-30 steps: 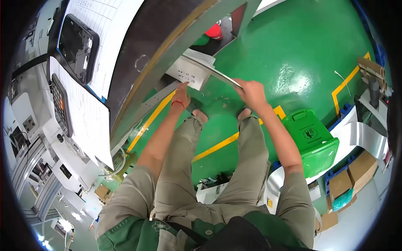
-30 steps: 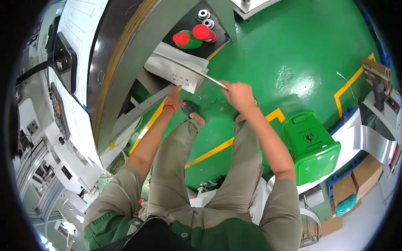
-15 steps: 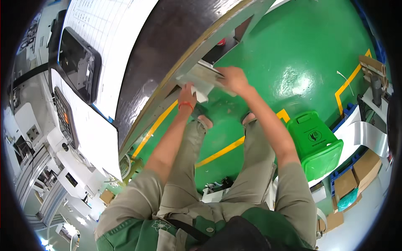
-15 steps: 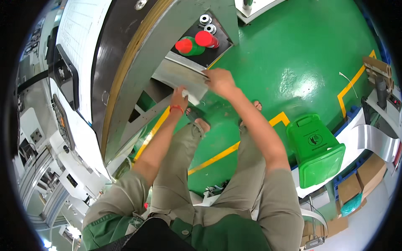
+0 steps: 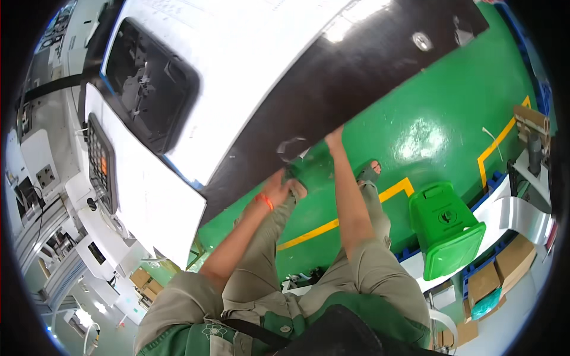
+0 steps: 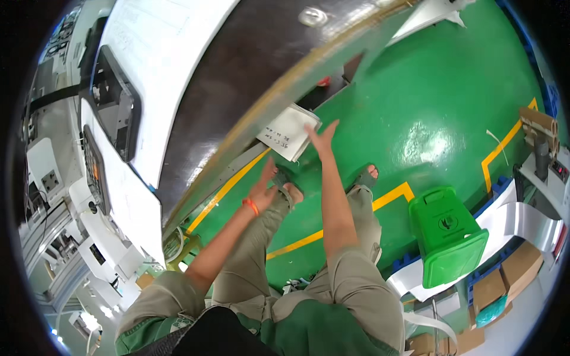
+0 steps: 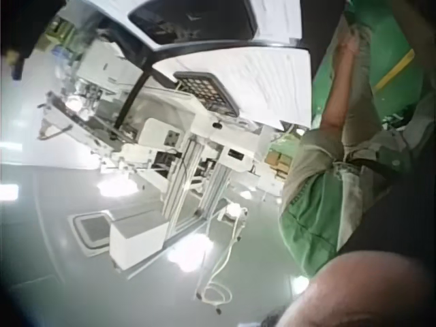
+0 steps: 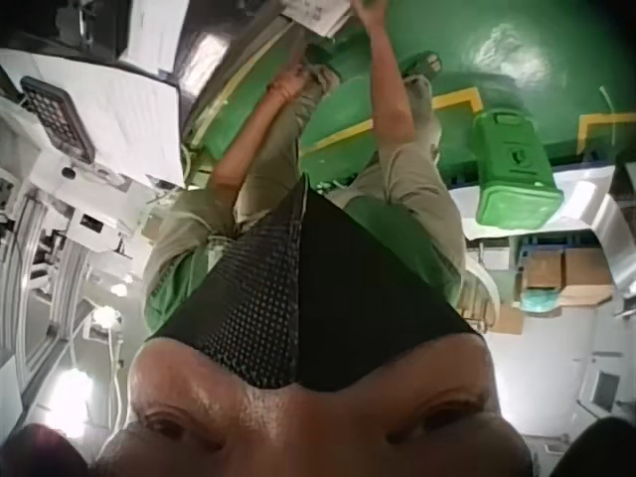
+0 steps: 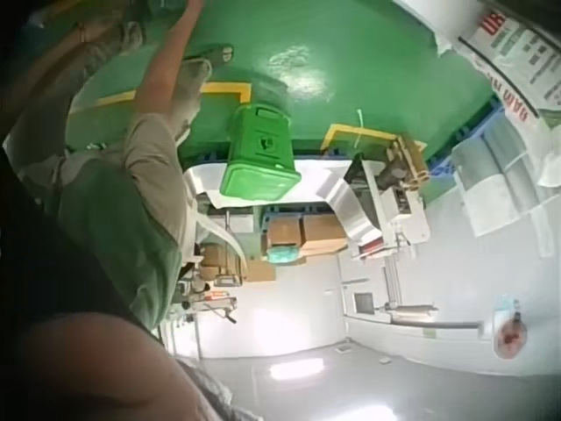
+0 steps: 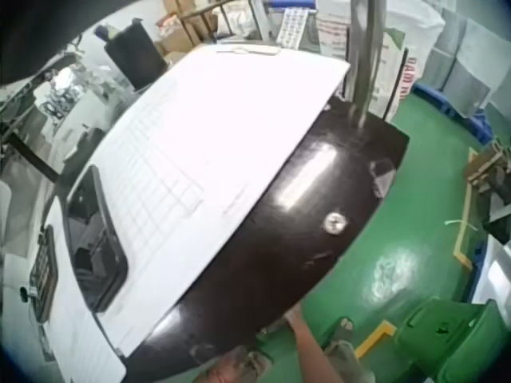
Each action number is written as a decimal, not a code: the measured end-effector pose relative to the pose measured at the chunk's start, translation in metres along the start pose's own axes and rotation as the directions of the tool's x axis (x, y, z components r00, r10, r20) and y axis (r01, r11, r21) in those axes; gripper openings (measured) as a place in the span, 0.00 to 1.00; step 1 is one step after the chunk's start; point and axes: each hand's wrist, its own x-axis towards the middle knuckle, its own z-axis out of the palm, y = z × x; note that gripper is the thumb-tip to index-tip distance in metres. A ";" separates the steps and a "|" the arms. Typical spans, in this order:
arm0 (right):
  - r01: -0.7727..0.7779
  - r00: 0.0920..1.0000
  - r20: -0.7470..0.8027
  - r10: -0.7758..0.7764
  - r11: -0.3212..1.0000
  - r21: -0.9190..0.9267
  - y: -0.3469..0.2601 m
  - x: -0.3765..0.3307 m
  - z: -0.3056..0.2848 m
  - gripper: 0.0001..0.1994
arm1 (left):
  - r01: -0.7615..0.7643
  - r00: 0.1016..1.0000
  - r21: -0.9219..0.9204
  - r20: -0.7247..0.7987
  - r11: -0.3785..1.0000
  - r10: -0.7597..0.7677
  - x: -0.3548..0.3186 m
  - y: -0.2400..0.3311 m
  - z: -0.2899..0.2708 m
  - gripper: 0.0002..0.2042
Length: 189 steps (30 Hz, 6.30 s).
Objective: The person feeds foil sheet into a cutting machine, operates the control panel, removes a die plate from the machine, and reviews paperwork at a desk while holding a die board.
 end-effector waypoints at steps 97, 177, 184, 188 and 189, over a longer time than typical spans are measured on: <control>0.949 -0.151 0.987 -0.056 -0.286 0.129 -0.467 -0.313 -0.017 0.46 | -0.854 -0.057 -0.056 -0.978 -0.518 0.199 -0.572 0.122 -0.245 0.33; 0.293 0.623 0.747 -0.233 0.954 0.053 -0.505 -0.221 -0.044 0.11 | -0.863 0.049 -0.143 -0.978 -0.484 0.200 -0.552 0.150 -0.244 0.33; 0.326 0.648 0.690 -0.322 0.936 0.131 -0.527 -0.237 -0.044 0.12 | -0.888 0.065 -0.135 -0.983 -0.440 0.171 -0.553 0.154 -0.242 0.32; 0.369 0.606 0.707 -0.365 0.916 0.156 -0.534 -0.244 -0.035 0.12 | -0.921 -0.056 -0.048 -0.965 -0.388 0.254 -0.555 0.162 -0.242 0.31; 0.374 0.615 0.696 -0.371 0.914 0.157 -0.536 -0.242 -0.038 0.12 | -0.916 -0.053 -0.058 -0.964 -0.398 0.262 -0.551 0.160 -0.244 0.31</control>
